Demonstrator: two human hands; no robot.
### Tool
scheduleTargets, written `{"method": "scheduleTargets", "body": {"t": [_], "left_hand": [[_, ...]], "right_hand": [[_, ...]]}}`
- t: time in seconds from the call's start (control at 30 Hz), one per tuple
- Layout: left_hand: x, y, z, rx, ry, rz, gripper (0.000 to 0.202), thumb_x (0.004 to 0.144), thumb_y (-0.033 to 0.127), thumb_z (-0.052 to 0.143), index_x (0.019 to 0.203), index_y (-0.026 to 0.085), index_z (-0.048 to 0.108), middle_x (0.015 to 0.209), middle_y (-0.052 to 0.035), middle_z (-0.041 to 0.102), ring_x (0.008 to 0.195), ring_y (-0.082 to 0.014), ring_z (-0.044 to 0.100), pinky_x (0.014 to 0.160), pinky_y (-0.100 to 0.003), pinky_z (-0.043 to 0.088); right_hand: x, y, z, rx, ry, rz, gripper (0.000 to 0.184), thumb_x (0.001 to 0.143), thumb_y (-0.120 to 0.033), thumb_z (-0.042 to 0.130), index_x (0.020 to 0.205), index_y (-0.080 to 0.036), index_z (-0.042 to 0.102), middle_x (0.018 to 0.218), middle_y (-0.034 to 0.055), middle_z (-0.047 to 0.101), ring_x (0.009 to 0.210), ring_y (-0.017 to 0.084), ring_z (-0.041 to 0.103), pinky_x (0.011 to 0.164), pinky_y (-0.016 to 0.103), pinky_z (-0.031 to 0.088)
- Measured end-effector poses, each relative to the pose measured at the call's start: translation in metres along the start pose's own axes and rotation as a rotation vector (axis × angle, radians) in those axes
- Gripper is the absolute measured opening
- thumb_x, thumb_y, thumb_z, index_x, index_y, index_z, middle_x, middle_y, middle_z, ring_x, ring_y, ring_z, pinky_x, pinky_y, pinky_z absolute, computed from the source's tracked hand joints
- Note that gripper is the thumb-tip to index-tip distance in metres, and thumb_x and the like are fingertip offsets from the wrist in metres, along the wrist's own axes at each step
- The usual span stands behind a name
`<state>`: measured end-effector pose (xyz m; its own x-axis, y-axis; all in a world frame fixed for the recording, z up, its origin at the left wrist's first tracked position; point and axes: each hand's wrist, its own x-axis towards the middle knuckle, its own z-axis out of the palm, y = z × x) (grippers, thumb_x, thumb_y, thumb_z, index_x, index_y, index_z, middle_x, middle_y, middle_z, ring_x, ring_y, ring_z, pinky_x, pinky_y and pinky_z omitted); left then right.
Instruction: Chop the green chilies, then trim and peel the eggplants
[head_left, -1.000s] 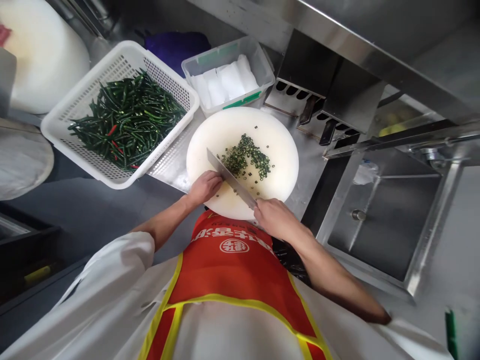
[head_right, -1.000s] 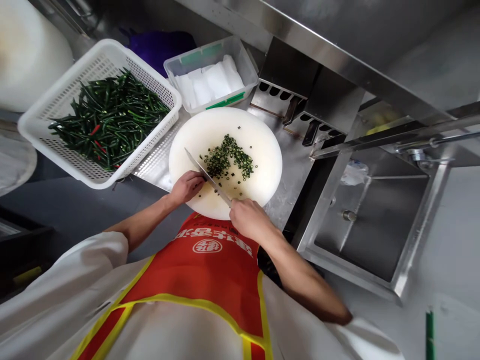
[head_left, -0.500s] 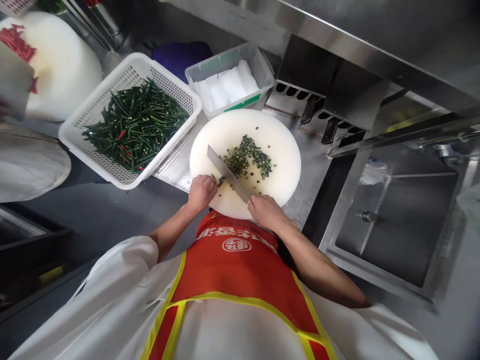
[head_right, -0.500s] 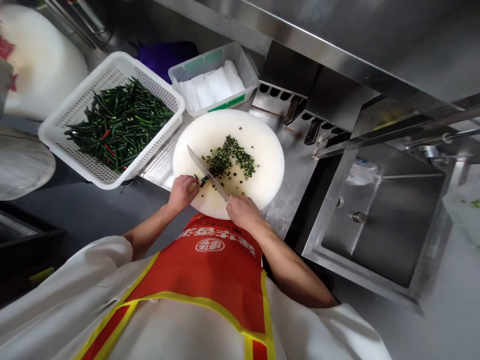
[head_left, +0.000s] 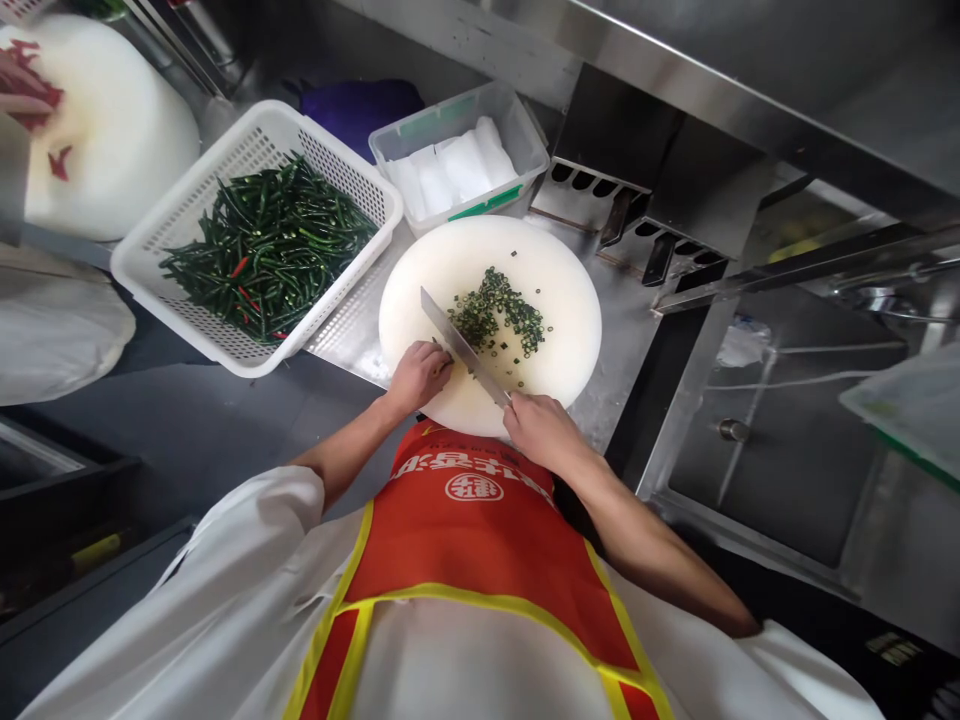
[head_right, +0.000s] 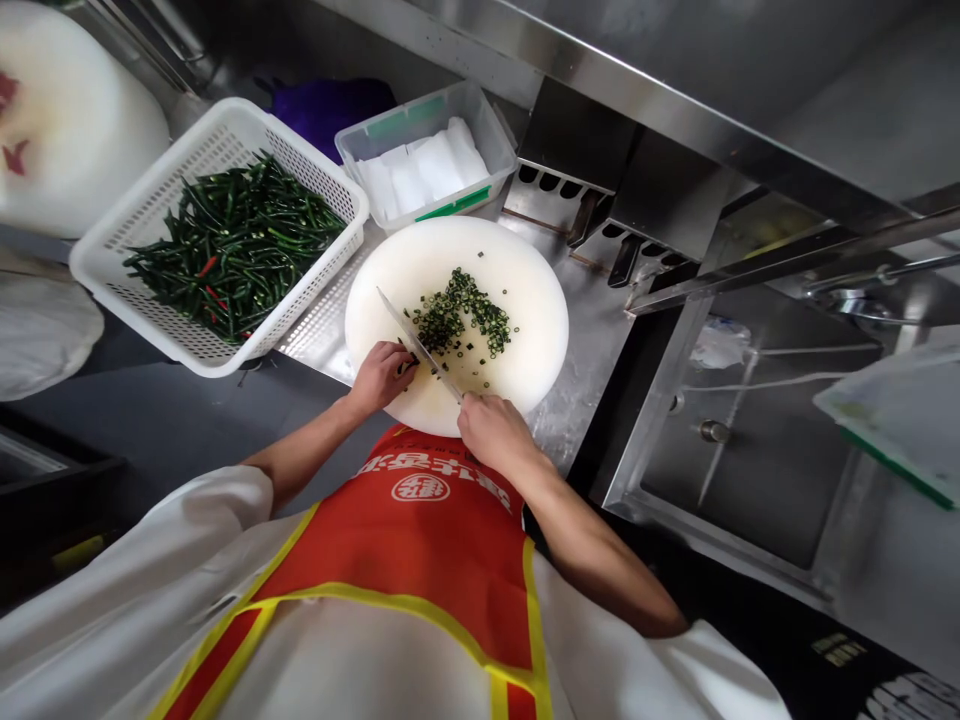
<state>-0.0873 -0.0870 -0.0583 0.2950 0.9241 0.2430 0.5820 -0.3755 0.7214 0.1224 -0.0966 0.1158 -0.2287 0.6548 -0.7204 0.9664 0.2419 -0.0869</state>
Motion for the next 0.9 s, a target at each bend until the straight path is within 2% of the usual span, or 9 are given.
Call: {"method": "scheduleTargets", "body": {"t": [0.2,0.33,0.47,0.6,0.7,0.83,0.9], "left_hand": [[-0.001,-0.005,0.001,-0.038,0.004,0.059,0.012,0.096,0.022,0.056,0.092,0.019,0.066,0.097,-0.0101,0.068,0.091,-0.0220,0.061,0.080,-0.038,0.055],[-0.002,-0.009,0.001,-0.062,-0.028,0.068,0.015,0.098,0.023,0.054,0.094,0.020,0.067,0.100,-0.0100,0.068,0.092,-0.0210,0.062,0.082,-0.037,0.056],[-0.002,-0.011,0.000,-0.064,-0.026,0.131,0.016,0.099,0.023,0.053,0.096,0.019,0.068,0.100,-0.0098,0.068,0.090,-0.0199,0.062,0.081,-0.034,0.056],[-0.002,-0.011,0.001,-0.055,-0.002,0.152,0.016,0.099,0.022,0.053,0.093,0.018,0.067,0.097,-0.0101,0.068,0.089,-0.0202,0.062,0.079,-0.035,0.056],[-0.002,-0.011,0.002,-0.047,-0.016,0.134,0.018,0.099,0.023,0.052,0.093,0.019,0.068,0.097,-0.0095,0.068,0.088,-0.0199,0.062,0.080,-0.035,0.056],[-0.005,-0.012,0.000,-0.064,-0.011,0.146,0.017,0.099,0.023,0.052,0.097,0.018,0.068,0.099,-0.0106,0.068,0.090,-0.0202,0.062,0.081,-0.036,0.056],[-0.007,-0.012,-0.001,-0.076,-0.002,0.140,0.017,0.099,0.022,0.052,0.099,0.018,0.068,0.101,-0.0114,0.068,0.091,-0.0206,0.062,0.082,-0.037,0.056]], "right_hand": [[-0.020,0.003,-0.019,-0.062,-0.071,-0.039,0.027,0.102,-0.022,0.038,0.100,-0.015,0.063,0.094,0.0119,0.072,0.085,0.027,0.070,0.068,0.033,0.037],[-0.010,-0.003,-0.014,-0.066,-0.126,-0.024,0.027,0.101,-0.020,0.039,0.103,-0.013,0.064,0.093,0.0136,0.072,0.086,0.029,0.070,0.067,0.033,0.039],[0.007,-0.010,-0.012,-0.056,-0.092,-0.030,0.028,0.100,-0.016,0.038,0.107,-0.012,0.064,0.100,0.0153,0.073,0.092,0.029,0.070,0.070,0.033,0.041],[-0.005,0.000,-0.021,-0.022,-0.101,-0.056,0.027,0.100,-0.019,0.039,0.099,-0.014,0.065,0.091,0.0131,0.073,0.083,0.026,0.070,0.065,0.031,0.039],[-0.009,0.003,-0.014,0.006,-0.128,-0.047,0.027,0.101,-0.021,0.039,0.098,-0.014,0.065,0.089,0.0127,0.073,0.083,0.025,0.070,0.067,0.031,0.040],[0.013,-0.008,0.004,-0.006,-0.066,-0.022,0.028,0.102,-0.020,0.038,0.105,-0.012,0.065,0.098,0.0144,0.074,0.093,0.027,0.070,0.074,0.031,0.042],[0.019,-0.011,0.004,-0.007,-0.046,-0.035,0.029,0.102,-0.021,0.038,0.104,-0.012,0.065,0.099,0.0142,0.073,0.094,0.028,0.070,0.075,0.032,0.043]]}}
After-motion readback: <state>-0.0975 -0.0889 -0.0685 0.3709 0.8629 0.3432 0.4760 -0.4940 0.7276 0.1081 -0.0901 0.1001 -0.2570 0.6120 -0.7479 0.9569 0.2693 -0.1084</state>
